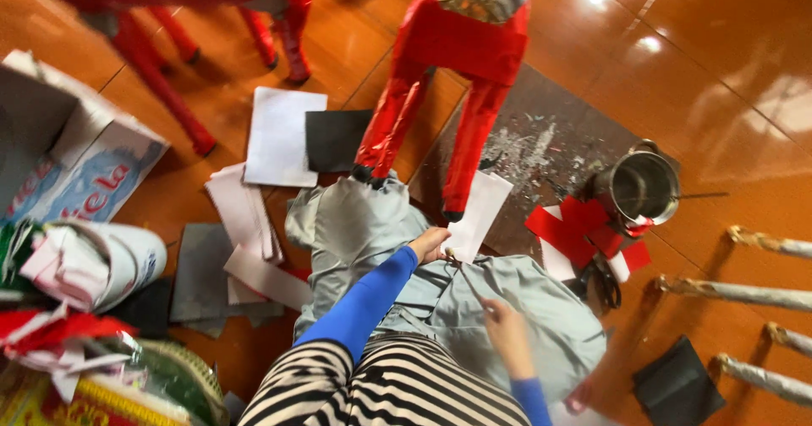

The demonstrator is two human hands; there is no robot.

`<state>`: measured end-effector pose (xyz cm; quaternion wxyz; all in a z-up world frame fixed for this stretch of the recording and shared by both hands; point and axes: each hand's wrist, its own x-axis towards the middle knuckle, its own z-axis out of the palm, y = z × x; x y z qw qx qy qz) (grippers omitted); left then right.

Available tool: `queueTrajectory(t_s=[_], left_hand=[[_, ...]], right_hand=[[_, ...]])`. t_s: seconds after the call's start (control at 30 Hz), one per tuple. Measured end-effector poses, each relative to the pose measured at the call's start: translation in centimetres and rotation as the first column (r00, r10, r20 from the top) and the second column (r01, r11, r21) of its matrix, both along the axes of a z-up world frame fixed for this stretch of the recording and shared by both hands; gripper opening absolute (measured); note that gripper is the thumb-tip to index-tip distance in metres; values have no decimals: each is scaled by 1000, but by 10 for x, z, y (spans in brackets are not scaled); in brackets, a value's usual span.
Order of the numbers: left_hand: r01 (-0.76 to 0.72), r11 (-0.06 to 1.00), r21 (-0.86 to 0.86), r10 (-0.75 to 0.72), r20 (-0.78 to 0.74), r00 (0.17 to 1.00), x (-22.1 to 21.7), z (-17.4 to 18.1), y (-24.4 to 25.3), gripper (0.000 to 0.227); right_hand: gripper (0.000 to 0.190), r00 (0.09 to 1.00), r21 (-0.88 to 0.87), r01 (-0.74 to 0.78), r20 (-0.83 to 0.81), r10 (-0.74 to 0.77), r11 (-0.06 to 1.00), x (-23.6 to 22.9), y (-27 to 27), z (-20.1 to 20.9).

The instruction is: Applying adhesive and red paper strips to decorate a paper-mache animal frame.

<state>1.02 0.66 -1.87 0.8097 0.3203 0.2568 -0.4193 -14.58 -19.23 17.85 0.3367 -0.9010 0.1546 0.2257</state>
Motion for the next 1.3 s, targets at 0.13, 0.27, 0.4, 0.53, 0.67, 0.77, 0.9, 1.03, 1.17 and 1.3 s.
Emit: queueTrajectory(t_s=[0.13, 0.27, 0.4, 0.53, 0.67, 0.77, 0.9, 1.03, 1.17, 1.3], left_hand=[[-57, 998, -23, 56, -19, 998, 7, 23, 2, 39], [-10, 999, -37, 9, -24, 1000, 3, 37, 3, 41], [14, 1000, 13, -15, 77, 997, -3, 24, 1, 43], [33, 998, 46, -35, 53, 998, -8, 26, 12, 41], [81, 997, 8, -81, 130, 988, -5, 29, 11, 40], [87, 996, 12, -88, 114, 990, -5, 26, 8, 39], [106, 994, -22, -104, 82, 991, -4, 23, 8, 37], [88, 996, -22, -87, 66, 994, -6, 17, 6, 38], [81, 995, 49, -83, 43, 996, -6, 16, 7, 36], [94, 995, 25, -93, -11, 996, 1, 19, 4, 37]], right_hand=[[34, 997, 171, 5, 78, -18, 985, 18, -64, -28], [20, 755, 517, 401, 281, -592, 756, 94, -121, -9], [3, 627, 658, 410, 301, -719, 632, 181, -189, -31], [10, 629, 855, 394, 17, -777, 338, 220, -245, -81], [4, 650, 965, 242, -87, -755, 97, 201, -239, -94], [11, 638, 968, 230, -75, -767, 96, 175, -218, -84], [35, 573, 944, 219, 82, -815, 248, 157, -188, -37], [47, 574, 922, 239, 119, -810, 306, 171, -216, -64], [49, 574, 944, 253, 29, -818, 211, 177, -218, -89], [50, 604, 937, 296, -34, -796, 185, 161, -180, -99]])
